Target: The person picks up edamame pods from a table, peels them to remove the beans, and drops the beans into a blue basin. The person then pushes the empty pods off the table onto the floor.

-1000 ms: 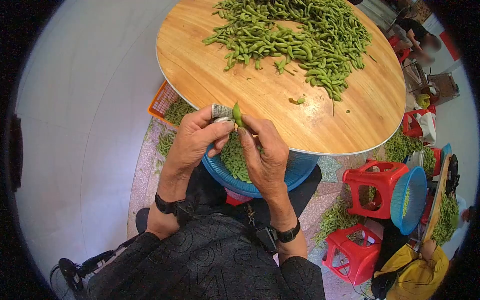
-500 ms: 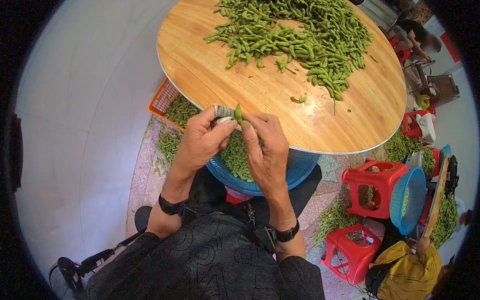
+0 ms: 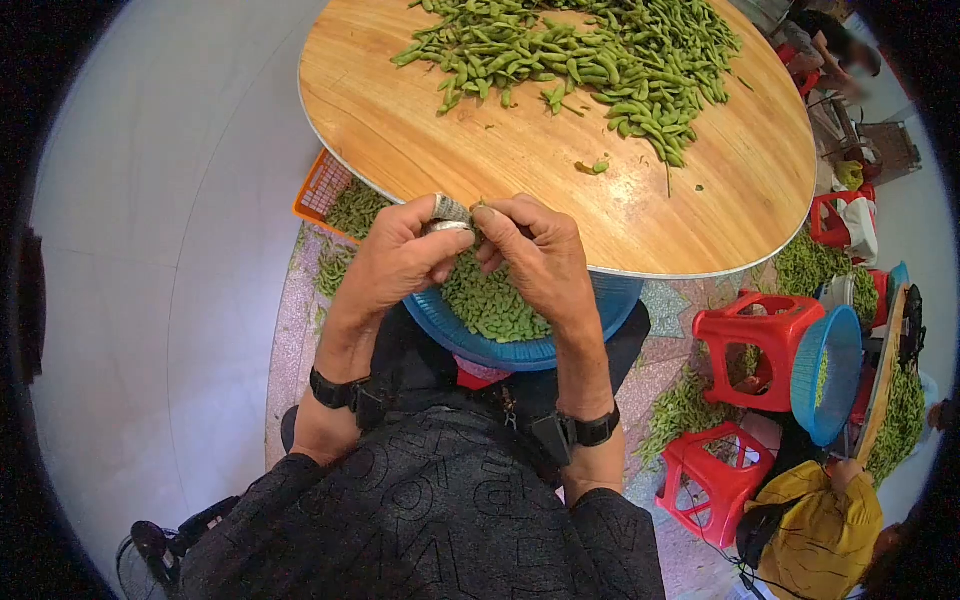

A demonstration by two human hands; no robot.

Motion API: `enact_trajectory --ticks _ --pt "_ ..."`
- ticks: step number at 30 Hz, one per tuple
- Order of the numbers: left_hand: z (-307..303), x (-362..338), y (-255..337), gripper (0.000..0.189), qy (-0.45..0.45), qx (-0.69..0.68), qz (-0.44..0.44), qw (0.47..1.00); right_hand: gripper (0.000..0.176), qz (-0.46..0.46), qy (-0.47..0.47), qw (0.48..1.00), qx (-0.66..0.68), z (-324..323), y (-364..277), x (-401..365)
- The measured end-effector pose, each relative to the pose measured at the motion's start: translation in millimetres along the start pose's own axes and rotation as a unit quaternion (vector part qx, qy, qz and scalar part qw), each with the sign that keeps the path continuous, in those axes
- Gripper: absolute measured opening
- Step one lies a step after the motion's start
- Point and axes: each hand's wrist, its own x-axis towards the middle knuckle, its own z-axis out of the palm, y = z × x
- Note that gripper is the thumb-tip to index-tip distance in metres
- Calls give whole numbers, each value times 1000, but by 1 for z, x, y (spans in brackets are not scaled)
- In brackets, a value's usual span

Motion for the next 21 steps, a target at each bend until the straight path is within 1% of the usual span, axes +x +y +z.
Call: enact_trajectory --ticks 1,3,4,5,9,10,12,13,15,16,17,18,19,20,21 --pt "-2 -1 3 16 0 1 -2 1000 22 4 -17 1000 4 -2 0 0" --pt "-6 -3 8 11 -35 -35 -49 998 22 10 -35 999 10 -6 1 1" --pt "-8 -2 5 11 -35 -34 -52 997 22 15 -46 999 25 -8 2 0" --pt "-10 -1 0 12 -45 -66 -59 995 22 20 -57 997 41 -9 2 0" --pt "-13 3 -11 13 -60 -153 -83 983 22 15 -75 996 38 -15 7 0" --pt "-14 3 -13 13 -60 -152 -84 983 23 10 -82 996 39 -16 8 0" --pt "-14 4 -15 15 -65 -208 -85 972 24 5 -88 995 41 -17 8 -2" --pt "-13 3 -15 15 -65 -207 -85 972 25 18 -90 994 66 -17 7 -3" --pt "-9 1 -12 10 -52 -227 -80 969 26 29 -91 991 92 -16 8 -4" --pt "-9 1 -12 10 -53 -226 -80 969 26 46 -77 991 97 -15 9 -4" --pt "-9 1 -13 11 -47 -187 -69 979 27 63 -63 991 102 -13 10 -5" --pt "-10 1 -14 11 -42 -148 -58 986 27 62 -63 991 103 -10 10 -5" --pt "-9 0 -12 11 -42 -147 -57 987 27 68 -40 993 90 -7 10 -6" --pt "-8 -1 -10 12 -22 -113 -50 992 26 73 -18 994 76 -5 9 -8" --pt "-6 -3 -8 13 -3 -80 -42 996 26 73 -18 994 77 -2 6 -9"
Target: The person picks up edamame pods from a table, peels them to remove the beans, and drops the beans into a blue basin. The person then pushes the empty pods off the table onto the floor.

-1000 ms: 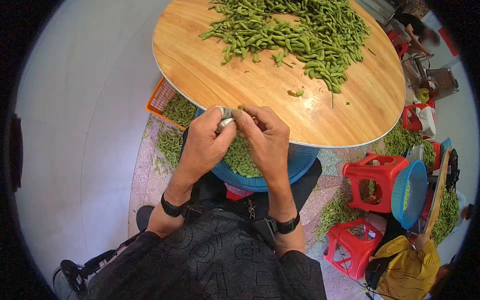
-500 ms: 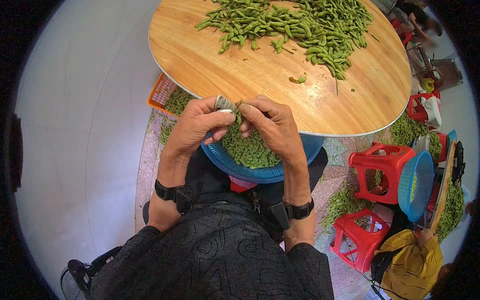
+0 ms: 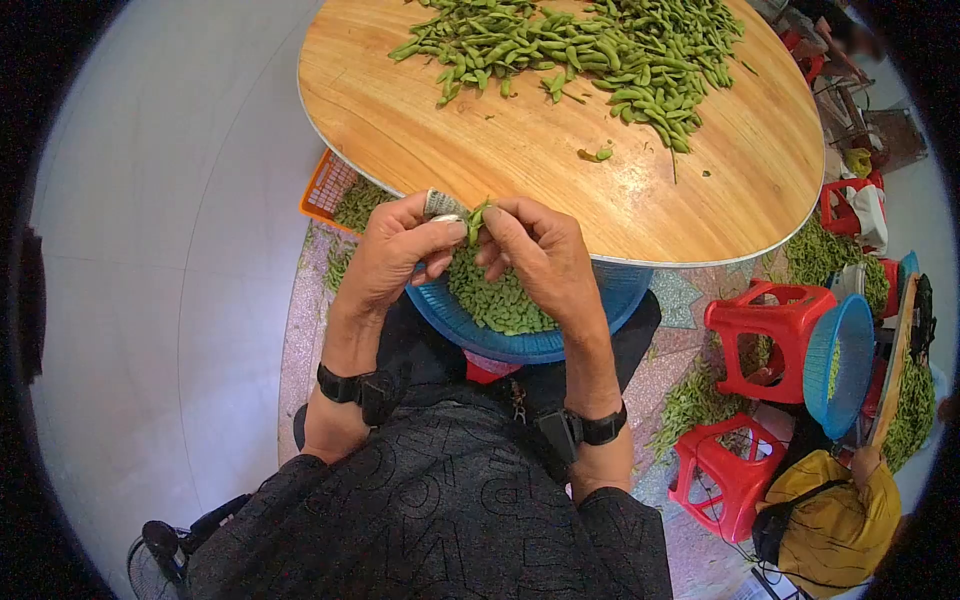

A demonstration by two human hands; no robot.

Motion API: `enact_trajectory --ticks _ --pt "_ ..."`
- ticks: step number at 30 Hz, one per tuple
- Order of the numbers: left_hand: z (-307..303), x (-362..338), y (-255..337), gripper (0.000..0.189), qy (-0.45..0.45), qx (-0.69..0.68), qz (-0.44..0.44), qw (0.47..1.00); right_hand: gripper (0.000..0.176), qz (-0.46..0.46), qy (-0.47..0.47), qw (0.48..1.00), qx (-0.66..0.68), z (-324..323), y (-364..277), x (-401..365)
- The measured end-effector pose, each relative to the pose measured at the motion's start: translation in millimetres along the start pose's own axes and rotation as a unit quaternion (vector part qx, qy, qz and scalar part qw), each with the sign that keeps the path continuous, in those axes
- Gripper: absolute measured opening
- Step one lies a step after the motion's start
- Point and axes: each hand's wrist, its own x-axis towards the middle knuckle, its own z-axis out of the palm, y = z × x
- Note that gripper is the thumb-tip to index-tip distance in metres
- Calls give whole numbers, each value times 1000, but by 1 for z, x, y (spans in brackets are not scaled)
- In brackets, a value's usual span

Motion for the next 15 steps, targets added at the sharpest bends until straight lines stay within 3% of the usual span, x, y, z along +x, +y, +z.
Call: enact_trajectory --ticks 7,9,13,15 --pt "12 -11 11 14 43 107 0 993 21 -52 78 990 -104 16 2 -2" --pt "9 -10 3 14 53 174 38 983 20 -70 93 987 -110 21 6 -3" --pt "5 -9 4 14 38 171 80 981 20 -96 85 986 -102 23 8 -4" --pt "3 -14 16 13 -15 77 14 997 21 -94 59 989 -97 16 7 -4"
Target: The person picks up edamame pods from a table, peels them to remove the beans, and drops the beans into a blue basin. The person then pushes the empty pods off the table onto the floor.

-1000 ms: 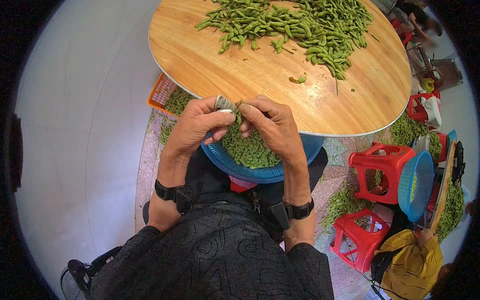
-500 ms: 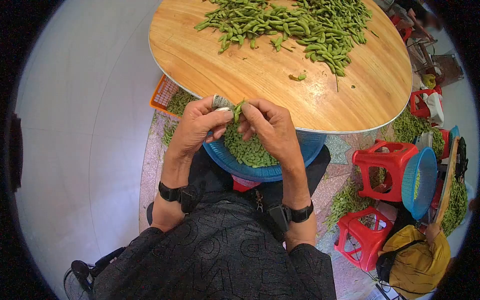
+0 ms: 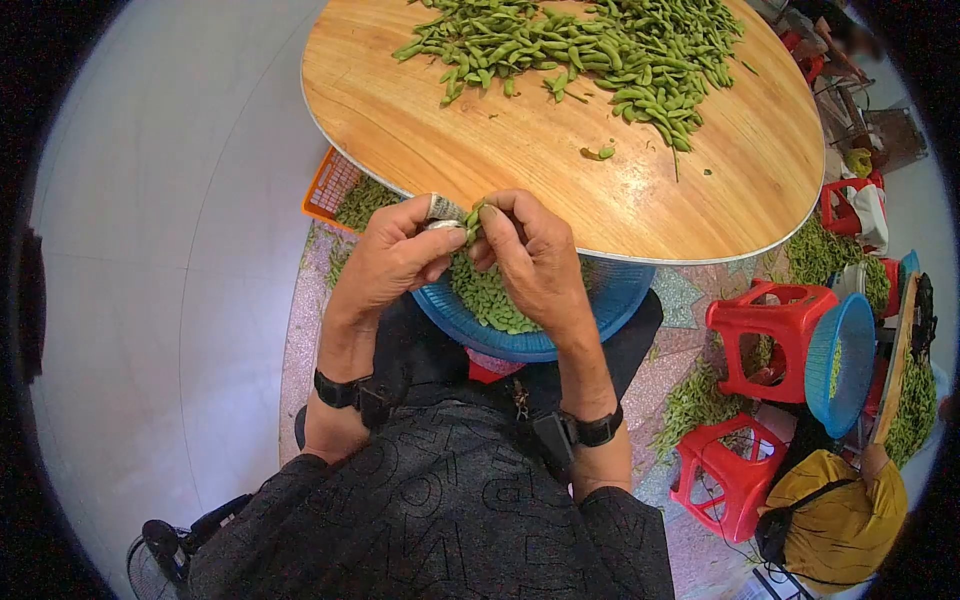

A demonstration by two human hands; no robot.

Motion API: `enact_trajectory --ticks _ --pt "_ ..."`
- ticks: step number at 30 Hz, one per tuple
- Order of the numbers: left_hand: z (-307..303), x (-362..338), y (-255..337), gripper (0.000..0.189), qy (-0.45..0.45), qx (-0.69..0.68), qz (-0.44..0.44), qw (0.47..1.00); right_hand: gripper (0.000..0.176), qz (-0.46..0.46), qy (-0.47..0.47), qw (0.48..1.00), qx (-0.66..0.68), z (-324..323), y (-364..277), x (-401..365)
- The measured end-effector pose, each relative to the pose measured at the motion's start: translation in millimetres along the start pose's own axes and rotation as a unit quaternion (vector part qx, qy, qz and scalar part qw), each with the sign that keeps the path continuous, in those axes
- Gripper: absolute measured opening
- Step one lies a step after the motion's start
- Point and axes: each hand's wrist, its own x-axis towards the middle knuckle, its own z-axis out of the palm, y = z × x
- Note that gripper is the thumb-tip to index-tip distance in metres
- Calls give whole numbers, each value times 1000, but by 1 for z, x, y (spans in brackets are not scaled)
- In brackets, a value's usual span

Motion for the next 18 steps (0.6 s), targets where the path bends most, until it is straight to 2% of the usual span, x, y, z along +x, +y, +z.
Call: enact_trajectory --ticks 2,3,5,7,12,18 --pt "-3 -2 1 13 -16 -17 -8 1000 24 19 -88 994 67 -10 0 3" --pt "-4 -2 1 12 -32 -34 -15 999 24 19 -88 994 67 -14 -1 5" --pt "-3 -2 -2 11 -28 -46 -18 998 27 80 -134 981 118 -21 -3 8" --pt "0 -1 -2 11 -24 -58 -19 998 27 83 -112 985 99 -17 -8 8" --pt "7 4 -9 11 40 -12 47 998 29 74 -72 993 53 -8 -13 2" --pt "1 1 -7 14 5 -62 15 998 28 89 -99 984 119 -13 -9 0"
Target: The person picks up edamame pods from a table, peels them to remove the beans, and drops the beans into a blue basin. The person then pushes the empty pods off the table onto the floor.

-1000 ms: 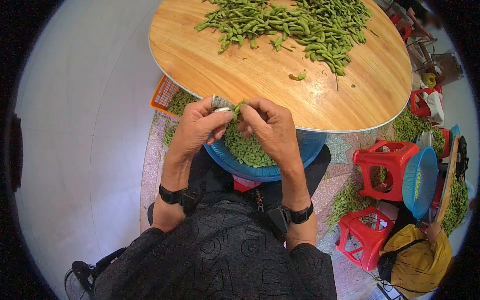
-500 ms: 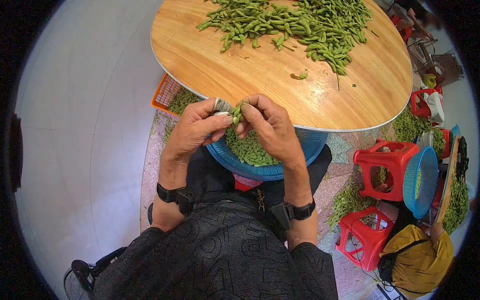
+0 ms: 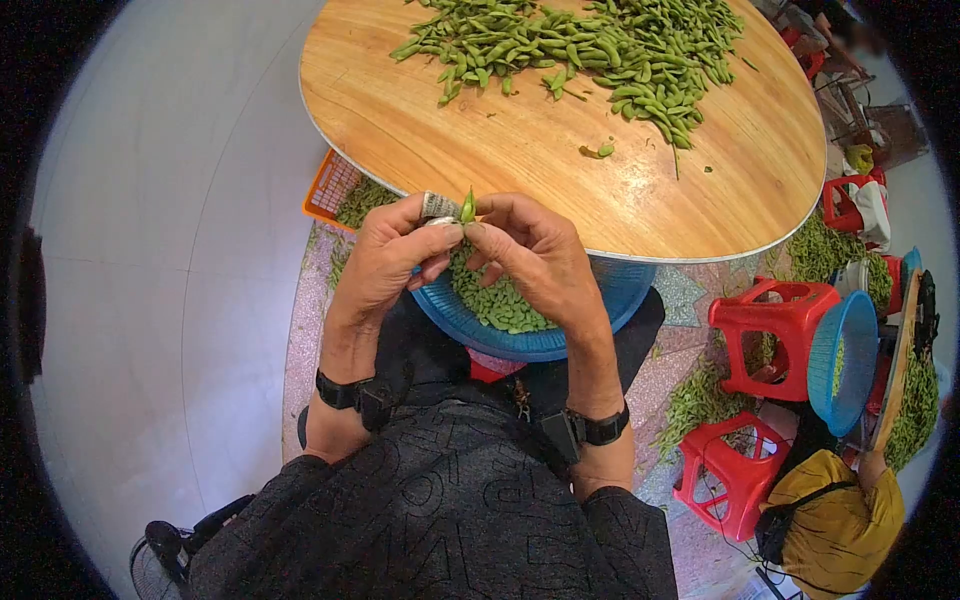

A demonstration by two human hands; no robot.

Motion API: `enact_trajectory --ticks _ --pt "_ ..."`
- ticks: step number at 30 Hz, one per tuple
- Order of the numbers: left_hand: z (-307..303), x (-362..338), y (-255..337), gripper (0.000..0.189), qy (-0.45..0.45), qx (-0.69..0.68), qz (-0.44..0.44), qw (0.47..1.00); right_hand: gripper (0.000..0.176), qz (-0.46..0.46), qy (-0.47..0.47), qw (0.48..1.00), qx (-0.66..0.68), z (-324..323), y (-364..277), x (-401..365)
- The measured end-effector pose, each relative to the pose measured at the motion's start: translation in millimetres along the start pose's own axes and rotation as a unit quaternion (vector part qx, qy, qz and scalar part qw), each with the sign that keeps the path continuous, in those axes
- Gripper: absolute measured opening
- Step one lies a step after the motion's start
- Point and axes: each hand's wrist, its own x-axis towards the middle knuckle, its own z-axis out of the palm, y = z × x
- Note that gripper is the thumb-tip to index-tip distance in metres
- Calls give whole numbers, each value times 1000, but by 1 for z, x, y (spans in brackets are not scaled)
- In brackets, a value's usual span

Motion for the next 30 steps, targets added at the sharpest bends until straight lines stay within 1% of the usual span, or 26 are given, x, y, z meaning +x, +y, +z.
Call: enact_trajectory --ticks 2,3,5,6,8,12,14,15,17,18,19,20,21,22,23,24,26,27,28,29,30 --pt "3 0 0 11 11 21 4 1000 26 0 38 995 -87 5 -2 -2" --pt "5 0 -1 10 21 41 8 999 26 1 39 996 -86 8 -2 -4" --pt "5 -1 -2 10 24 38 -2 999 22 -28 57 984 -166 13 -2 -5" --pt "4 -1 -2 10 29 36 -10 999 22 -28 58 984 -166 12 1 -5" --pt "0 0 -4 11 20 37 -13 999 25 -104 53 965 -235 10 10 -4" --pt "-3 -1 -6 13 0 14 -19 1000 25 -104 49 963 -243 8 13 -6" --pt "-4 -3 -3 12 -5 -1 -27 1000 22 -47 30 990 -126 9 10 -7" --pt "-5 -3 -2 12 -9 -16 -34 999 22 -48 30 990 -126 8 12 -6" --pt "-3 -3 -1 12 -10 -8 -33 999 23 -35 32 999 -22 6 18 -3" --pt "-2 -3 -1 12 -10 -1 -30 999 23 -36 32 999 -22 8 19 -1" --pt "-2 -2 -3 12 -10 0 -30 1000 22 -20 53 998 -27 10 20 1" --pt "-1 0 -7 12 8 27 -24 999 22 -4 74 997 -31 12 21 3" --pt "0 2 -11 12 24 55 -17 998 22 -5 75 997 -31 15 19 2" --pt "0 3 -13 12 23 56 -17 998 21 -10 120 987 -108 18 17 0" --pt "1 3 -15 13 42 69 -5 997 19 -13 164 969 -185 21 16 -3" --pt "1 3 -18 14 62 82 6 995 19 -13 163 969 -185 21 18 -6" --pt "0 4 -21 15 75 109 16 991 20 -57 186 958 -209 21 23 -10" --pt "-1 4 -23 15 86 136 24 987 20 -58 186 958 -209 24 24 -10" --pt "-1 4 -27 15 85 136 23 987 21 -87 175 961 -197 28 25 -9" --pt "-1 4 -30 15 89 165 45 981 23 -117 166 962 -185 30 25 -10" --pt "-1 4 -30 15 93 194 69 974 23 -117 167 961 -186 29 24 -11"
